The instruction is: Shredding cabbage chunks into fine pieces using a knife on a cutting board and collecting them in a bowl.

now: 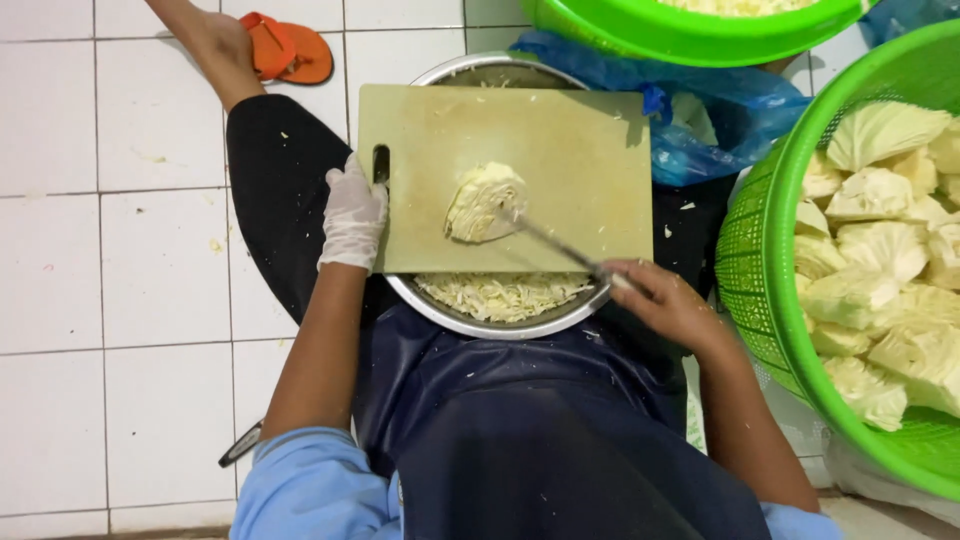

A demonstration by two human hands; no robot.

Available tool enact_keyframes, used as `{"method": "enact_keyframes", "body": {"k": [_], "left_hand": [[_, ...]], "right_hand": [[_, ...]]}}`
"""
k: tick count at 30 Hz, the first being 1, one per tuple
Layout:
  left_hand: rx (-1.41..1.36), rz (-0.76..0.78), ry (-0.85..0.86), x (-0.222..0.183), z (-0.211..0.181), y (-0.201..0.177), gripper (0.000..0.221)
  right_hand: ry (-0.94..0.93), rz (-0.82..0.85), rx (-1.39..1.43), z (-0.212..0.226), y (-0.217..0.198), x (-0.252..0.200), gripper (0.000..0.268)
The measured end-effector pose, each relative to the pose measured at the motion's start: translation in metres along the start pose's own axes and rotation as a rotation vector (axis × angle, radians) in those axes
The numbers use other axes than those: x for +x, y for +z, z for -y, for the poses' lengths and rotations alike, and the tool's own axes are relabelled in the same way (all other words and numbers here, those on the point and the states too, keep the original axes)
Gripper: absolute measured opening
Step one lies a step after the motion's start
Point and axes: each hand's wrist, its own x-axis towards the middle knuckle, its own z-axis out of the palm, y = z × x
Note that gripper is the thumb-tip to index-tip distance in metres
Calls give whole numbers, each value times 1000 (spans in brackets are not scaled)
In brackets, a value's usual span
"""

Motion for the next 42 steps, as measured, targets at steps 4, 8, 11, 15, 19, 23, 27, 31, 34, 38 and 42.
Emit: {"method": "enact_keyframes", "body": {"k": [4, 8, 11, 15, 19, 23, 27, 31, 34, 38, 42], "left_hand": [[174, -18, 24, 3, 2, 3, 53], [66, -23, -17, -2, 5, 7, 52], [-15, -17, -61, -14, -11, 1, 52], [-128, -2, -105, -33, -36, -10, 44], [-69, -58, 11, 0, 7, 18, 49], [-92, -71, 63, -3, 9, 19, 53], [-74, -102, 92, -15, 6, 15, 63], [-73, -141, 148, -19, 3, 15, 65], [-197, -198, 273, -38, -22, 1, 49], [-117, -184, 313, -24, -5, 10, 47], [-135, -139, 213, -52, -41, -7, 55]], "right_hand": [[74, -143, -67, -54, 7, 26, 44], [227, -280, -165, -91, 12, 46, 50], [244, -331, -194, -91, 13, 62, 48], [276, -332, -273, -104, 22, 78, 43], [337, -320, -277, -82, 23, 76, 47], [412, -345, -222, -67, 13, 69, 54], [469, -279, -197, -62, -4, 65, 65], [478, -230, -109, -68, -7, 69, 67], [589, -179, -148, -67, -9, 70, 70], [577, -186, -113, -69, -9, 64, 69], [532, -171, -95, -78, -4, 61, 72]]}}
